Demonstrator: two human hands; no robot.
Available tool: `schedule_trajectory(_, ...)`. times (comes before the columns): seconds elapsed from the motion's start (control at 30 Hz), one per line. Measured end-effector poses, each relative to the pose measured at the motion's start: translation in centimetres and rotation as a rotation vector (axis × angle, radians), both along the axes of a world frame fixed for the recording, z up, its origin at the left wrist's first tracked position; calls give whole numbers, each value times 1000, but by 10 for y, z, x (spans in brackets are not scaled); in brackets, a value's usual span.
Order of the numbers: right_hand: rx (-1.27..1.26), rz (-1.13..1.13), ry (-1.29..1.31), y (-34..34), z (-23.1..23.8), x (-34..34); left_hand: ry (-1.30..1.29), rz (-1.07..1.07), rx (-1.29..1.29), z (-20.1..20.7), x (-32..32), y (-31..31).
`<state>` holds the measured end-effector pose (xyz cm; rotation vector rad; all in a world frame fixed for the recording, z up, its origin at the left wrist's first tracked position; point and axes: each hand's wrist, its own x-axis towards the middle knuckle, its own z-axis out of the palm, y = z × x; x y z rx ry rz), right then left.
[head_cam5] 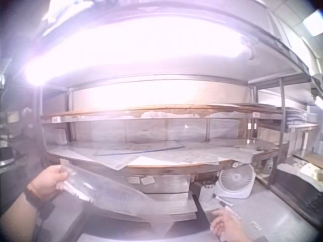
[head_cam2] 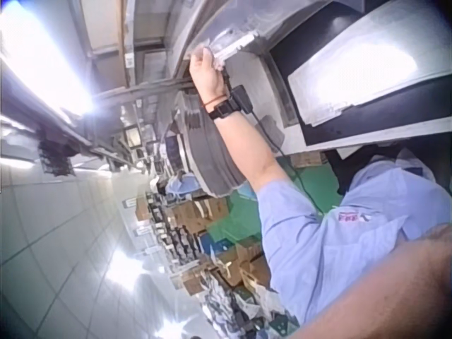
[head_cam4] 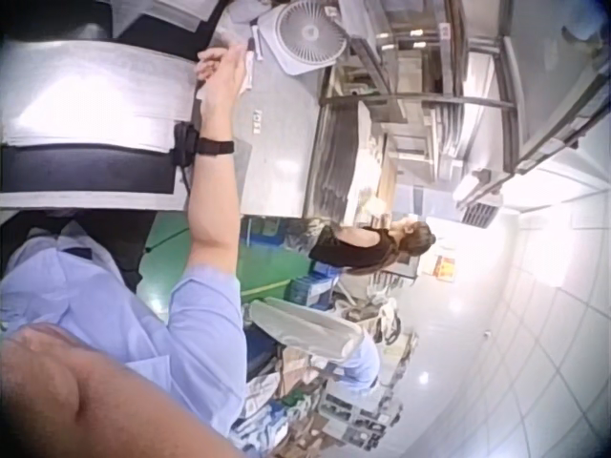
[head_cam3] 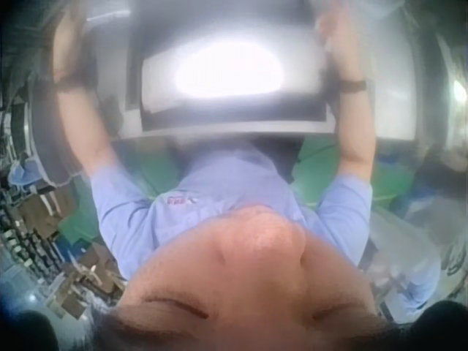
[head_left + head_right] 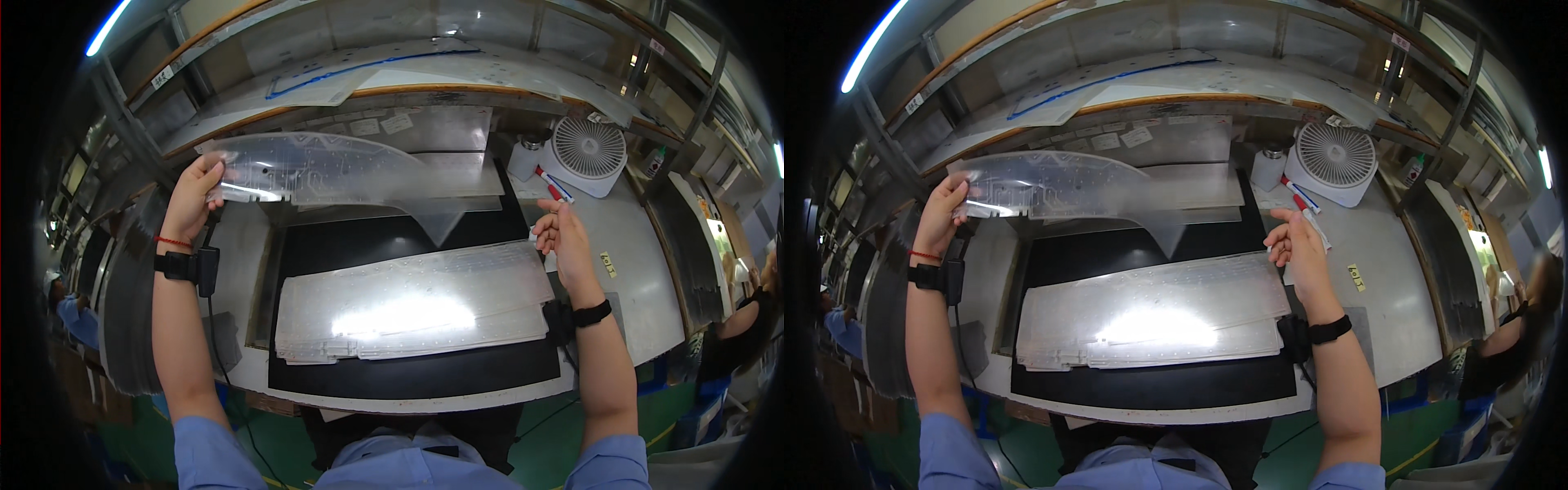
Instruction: Inspecting and sorting clear plastic keyboard circuit membranes at a workstation.
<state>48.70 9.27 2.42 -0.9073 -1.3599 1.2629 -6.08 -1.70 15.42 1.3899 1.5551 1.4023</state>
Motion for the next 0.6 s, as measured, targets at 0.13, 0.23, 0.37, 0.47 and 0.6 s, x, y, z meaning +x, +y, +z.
schedule_trajectory(0.13, 3, 0, -22, 1, -3, 0, -148, -6, 2, -13, -27, -20)
schedule_trajectory(0.23, -1, -8, -42, 0, -3, 0, -196, 25, 47, -18, -50, -35)
schedule_trajectory(0.37, 13, -28, -65, 1, -3, 1, -152, 62, -27, -24, -78, -63)
schedule_trajectory(0.47, 25, -9, -79, 2, -5, 0, -180, 129, 22, -39, -107, -94)
schedule_trajectory(0.6, 2, -14, -90, 3, -7, -1, 50, 310, -127, -35, -101, -122)
